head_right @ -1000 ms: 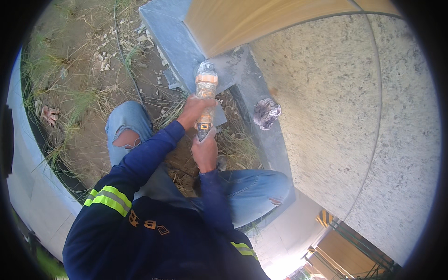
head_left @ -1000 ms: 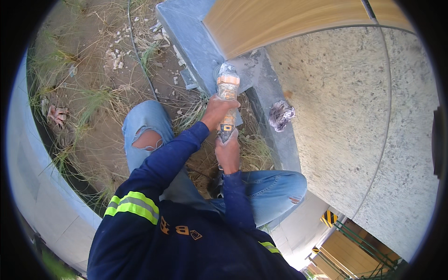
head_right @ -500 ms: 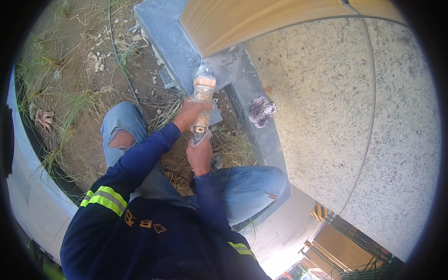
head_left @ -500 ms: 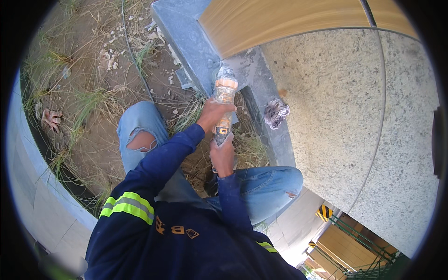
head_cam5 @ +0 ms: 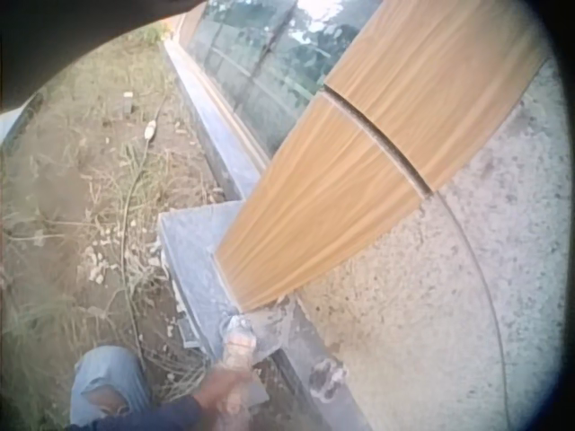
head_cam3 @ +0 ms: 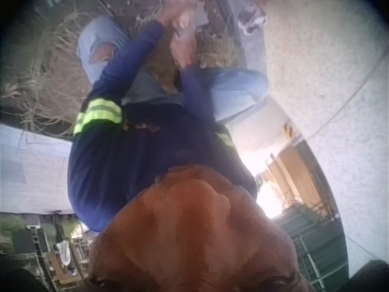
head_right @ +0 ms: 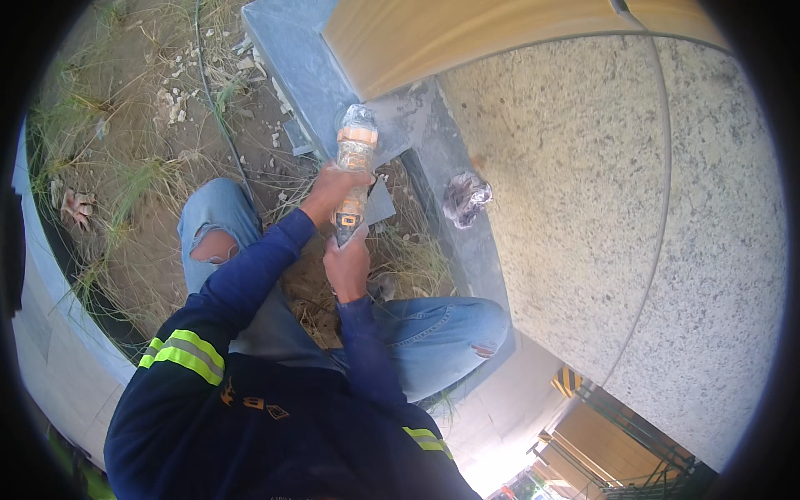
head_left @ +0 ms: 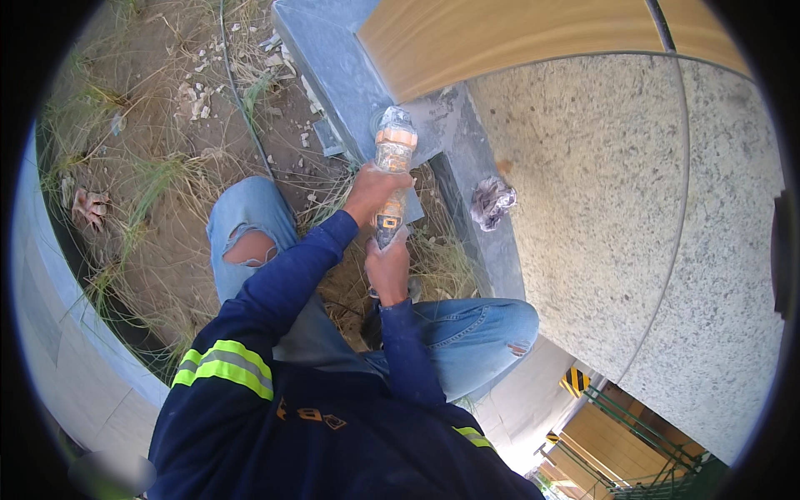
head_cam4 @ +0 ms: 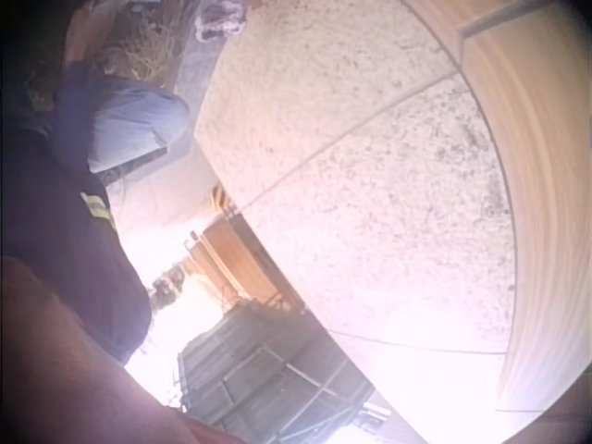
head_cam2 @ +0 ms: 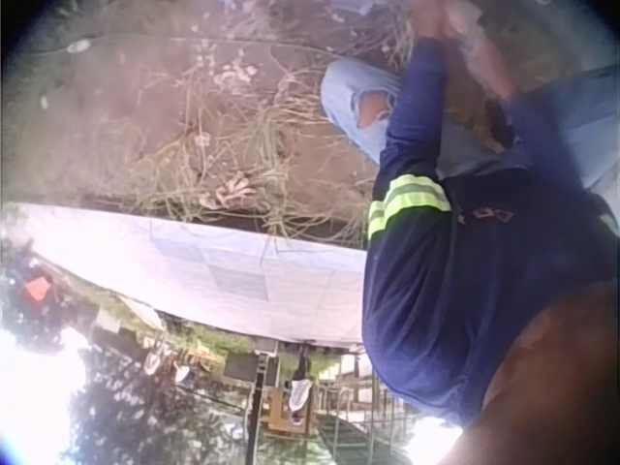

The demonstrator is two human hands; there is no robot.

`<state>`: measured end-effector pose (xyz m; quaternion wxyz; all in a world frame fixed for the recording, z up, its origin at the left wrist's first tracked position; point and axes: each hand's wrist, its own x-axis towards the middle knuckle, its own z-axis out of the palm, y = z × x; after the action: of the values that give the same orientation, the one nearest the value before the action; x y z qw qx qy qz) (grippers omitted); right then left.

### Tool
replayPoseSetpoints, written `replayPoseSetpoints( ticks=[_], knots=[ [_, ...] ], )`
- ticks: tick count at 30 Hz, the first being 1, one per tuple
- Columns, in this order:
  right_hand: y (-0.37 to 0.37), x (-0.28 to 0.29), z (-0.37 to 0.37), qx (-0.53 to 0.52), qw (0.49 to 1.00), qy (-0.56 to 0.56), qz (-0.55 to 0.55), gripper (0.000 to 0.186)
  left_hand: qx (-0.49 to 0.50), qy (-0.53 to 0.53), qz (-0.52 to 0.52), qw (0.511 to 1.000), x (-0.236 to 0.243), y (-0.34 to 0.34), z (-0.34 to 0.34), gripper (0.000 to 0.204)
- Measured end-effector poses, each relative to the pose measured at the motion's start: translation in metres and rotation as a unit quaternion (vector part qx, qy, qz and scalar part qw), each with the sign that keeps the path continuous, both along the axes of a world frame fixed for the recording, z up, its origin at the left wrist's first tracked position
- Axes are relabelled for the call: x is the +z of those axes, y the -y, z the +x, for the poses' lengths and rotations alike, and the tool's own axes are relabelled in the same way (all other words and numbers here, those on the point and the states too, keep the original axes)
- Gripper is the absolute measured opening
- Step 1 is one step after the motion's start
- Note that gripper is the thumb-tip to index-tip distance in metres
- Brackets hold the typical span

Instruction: The person kneels on the ground and uses a handheld angle grinder to smooth a concrete surface. They hold the tool with both hands and move it along the edge of a concrete slab, generating dust and debris.

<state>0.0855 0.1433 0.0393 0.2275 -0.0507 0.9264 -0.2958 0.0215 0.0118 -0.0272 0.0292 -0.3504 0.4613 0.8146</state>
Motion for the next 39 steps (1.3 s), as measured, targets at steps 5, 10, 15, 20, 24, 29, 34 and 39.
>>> replayPoseSetpoints(
  ticks=[5, 10, 15, 20, 24, 29, 34, 39],
  knots=[
    [-0.007, -0.008, 0.002, 0.003, 1.000, -0.030, -0.002, 0.067, -0.006, 0.005, -0.005, 1.000, 0.019, 0.001, -0.001, 0.048],
    [0.000, -0.001, -0.001, -0.001, 1.000, 0.011, -0.005, 0.071, 0.016, -0.016, 0.002, 1.000, 0.017, 0.003, 0.002, 0.037],
    [-0.003, -0.003, 0.001, -0.007, 1.000, -0.008, -0.004, 0.067, 0.005, -0.018, 0.002, 1.000, 0.016, 0.000, 0.000, 0.037],
    [-0.006, -0.001, -0.002, 0.007, 1.000, -0.007, -0.001, 0.063, 0.034, -0.015, 0.037, 0.999, 0.020, -0.001, 0.000, 0.036],
    [-0.005, 0.000, 0.012, -0.021, 1.000, 0.000, 0.004, 0.061, 0.031, -0.012, -0.003, 0.999, 0.009, -0.007, 0.010, 0.035],
    [-0.005, -0.003, 0.006, 0.004, 1.000, 0.007, -0.021, 0.063, 0.051, -0.042, 0.005, 0.998, 0.016, 0.002, 0.010, 0.037],
    [-0.004, -0.007, 0.023, 0.029, 0.999, 0.013, -0.023, 0.057, 0.077, -0.026, -0.024, 0.996, 0.016, 0.008, 0.028, 0.031],
    [0.013, -0.015, 0.005, 0.017, 0.999, 0.004, -0.035, 0.063, 0.052, -0.038, -0.014, 0.998, 0.024, 0.025, 0.015, 0.030]
  ],
)
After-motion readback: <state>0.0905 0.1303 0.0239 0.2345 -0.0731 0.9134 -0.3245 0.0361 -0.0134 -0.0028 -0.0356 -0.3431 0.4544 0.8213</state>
